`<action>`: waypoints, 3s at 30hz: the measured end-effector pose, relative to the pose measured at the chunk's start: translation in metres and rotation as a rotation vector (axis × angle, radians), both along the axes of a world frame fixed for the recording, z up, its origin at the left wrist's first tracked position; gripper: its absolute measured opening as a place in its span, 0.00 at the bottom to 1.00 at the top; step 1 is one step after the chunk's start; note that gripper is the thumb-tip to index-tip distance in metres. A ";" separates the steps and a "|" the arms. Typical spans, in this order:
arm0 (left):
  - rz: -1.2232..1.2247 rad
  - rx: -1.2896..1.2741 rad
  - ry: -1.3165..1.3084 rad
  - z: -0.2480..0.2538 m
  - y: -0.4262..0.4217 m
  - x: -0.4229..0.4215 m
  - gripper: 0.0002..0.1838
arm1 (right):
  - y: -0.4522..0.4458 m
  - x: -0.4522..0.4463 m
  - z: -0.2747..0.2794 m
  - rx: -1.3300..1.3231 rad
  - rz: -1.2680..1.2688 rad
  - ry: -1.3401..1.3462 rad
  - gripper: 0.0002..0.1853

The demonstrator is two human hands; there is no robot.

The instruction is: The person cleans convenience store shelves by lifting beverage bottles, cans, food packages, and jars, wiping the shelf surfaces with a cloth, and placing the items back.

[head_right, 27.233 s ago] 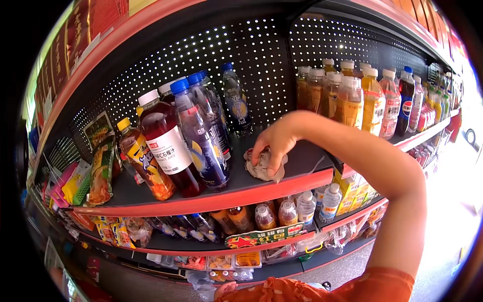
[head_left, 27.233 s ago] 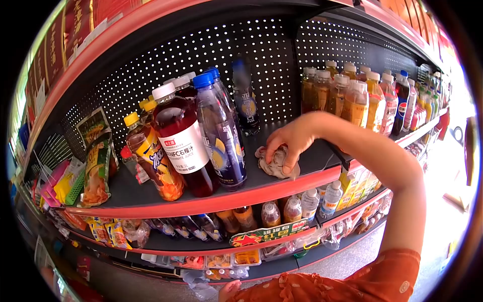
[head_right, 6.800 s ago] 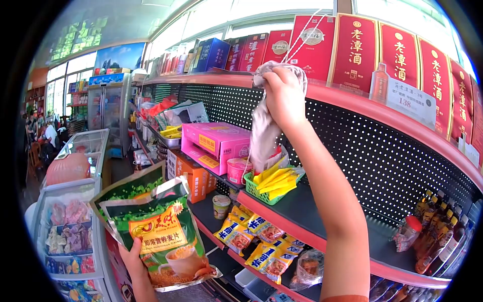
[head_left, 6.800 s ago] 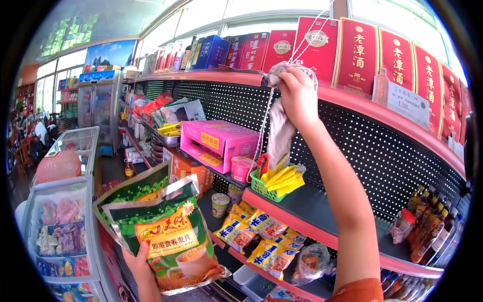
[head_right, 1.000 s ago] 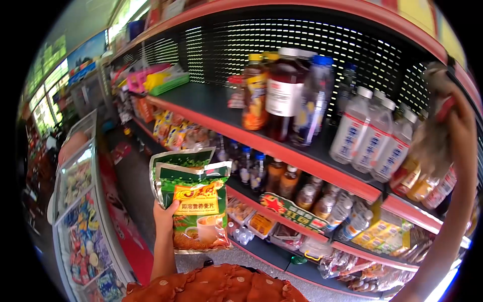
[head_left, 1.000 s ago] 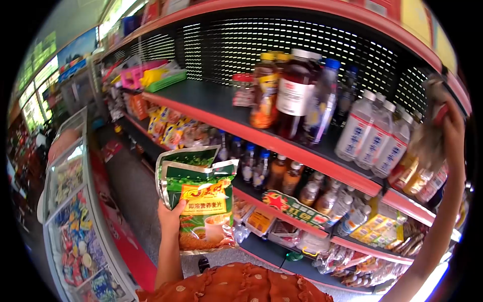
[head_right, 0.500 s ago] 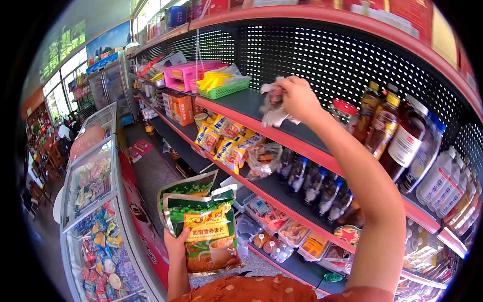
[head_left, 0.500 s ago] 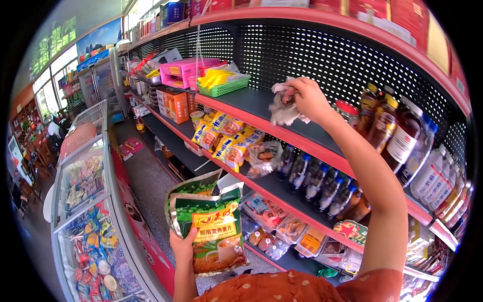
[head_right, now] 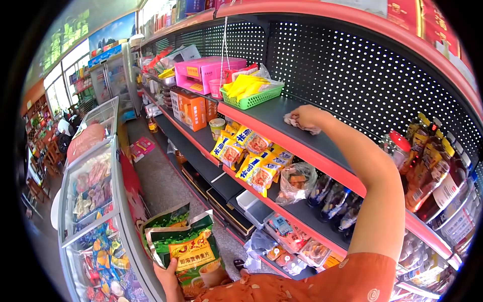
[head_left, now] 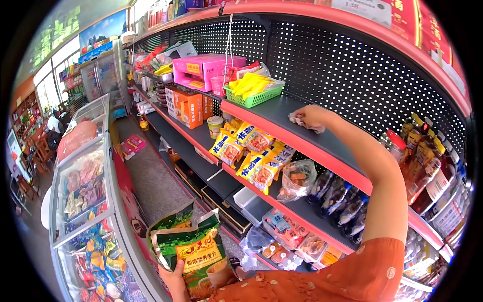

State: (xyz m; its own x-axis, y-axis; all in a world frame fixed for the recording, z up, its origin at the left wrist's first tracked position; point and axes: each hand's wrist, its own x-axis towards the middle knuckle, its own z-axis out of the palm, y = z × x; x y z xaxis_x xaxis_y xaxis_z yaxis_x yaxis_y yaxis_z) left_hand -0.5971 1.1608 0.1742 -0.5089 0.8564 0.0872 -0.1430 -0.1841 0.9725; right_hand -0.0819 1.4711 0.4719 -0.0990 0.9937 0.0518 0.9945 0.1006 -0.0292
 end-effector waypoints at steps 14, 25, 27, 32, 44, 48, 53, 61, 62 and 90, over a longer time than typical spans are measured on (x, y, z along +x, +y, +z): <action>-0.007 -0.056 0.144 0.015 0.186 -0.026 0.28 | 0.185 0.008 0.006 0.157 -0.331 -0.192 0.15; -0.301 0.032 0.059 -0.023 0.315 -0.038 0.30 | 0.072 -0.060 0.013 -0.111 -0.095 0.280 0.16; -0.375 0.022 0.048 -0.005 0.340 -0.028 0.30 | 0.018 -0.078 0.024 -0.123 0.030 0.263 0.15; -0.536 0.091 0.043 -0.001 0.391 -0.027 0.28 | -0.111 -0.033 0.040 -0.267 -0.392 0.473 0.19; -0.668 -0.026 0.066 -0.046 0.439 -0.066 0.31 | -0.025 0.048 0.003 -0.005 -0.762 -0.299 0.18; -0.582 -0.068 0.256 0.002 0.422 -0.055 0.28 | 0.101 -0.016 0.020 -0.004 -0.710 0.082 0.19; -0.577 -0.071 0.228 0.008 0.423 -0.040 0.25 | 0.113 0.044 -0.001 0.126 -0.229 0.180 0.16; -0.613 -0.024 0.215 0.003 0.427 -0.023 0.24 | -0.068 0.127 0.025 -0.288 -0.971 0.488 0.13; -0.622 -0.016 0.219 0.002 0.428 -0.023 0.24 | -0.073 0.112 0.027 -0.296 -0.991 -0.009 0.14; -0.798 0.052 0.127 0.072 0.443 -0.083 0.30 | -0.050 -0.139 0.022 -0.045 -0.328 0.203 0.26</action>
State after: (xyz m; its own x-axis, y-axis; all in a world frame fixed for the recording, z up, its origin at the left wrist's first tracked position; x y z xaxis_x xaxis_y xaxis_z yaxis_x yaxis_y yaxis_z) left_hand -0.6801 1.6038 0.2462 0.2700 0.9506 0.1534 -0.1397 -0.1190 0.9830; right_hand -0.2212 1.4208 0.4941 0.2325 0.9726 -0.0069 0.9472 -0.2280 -0.2256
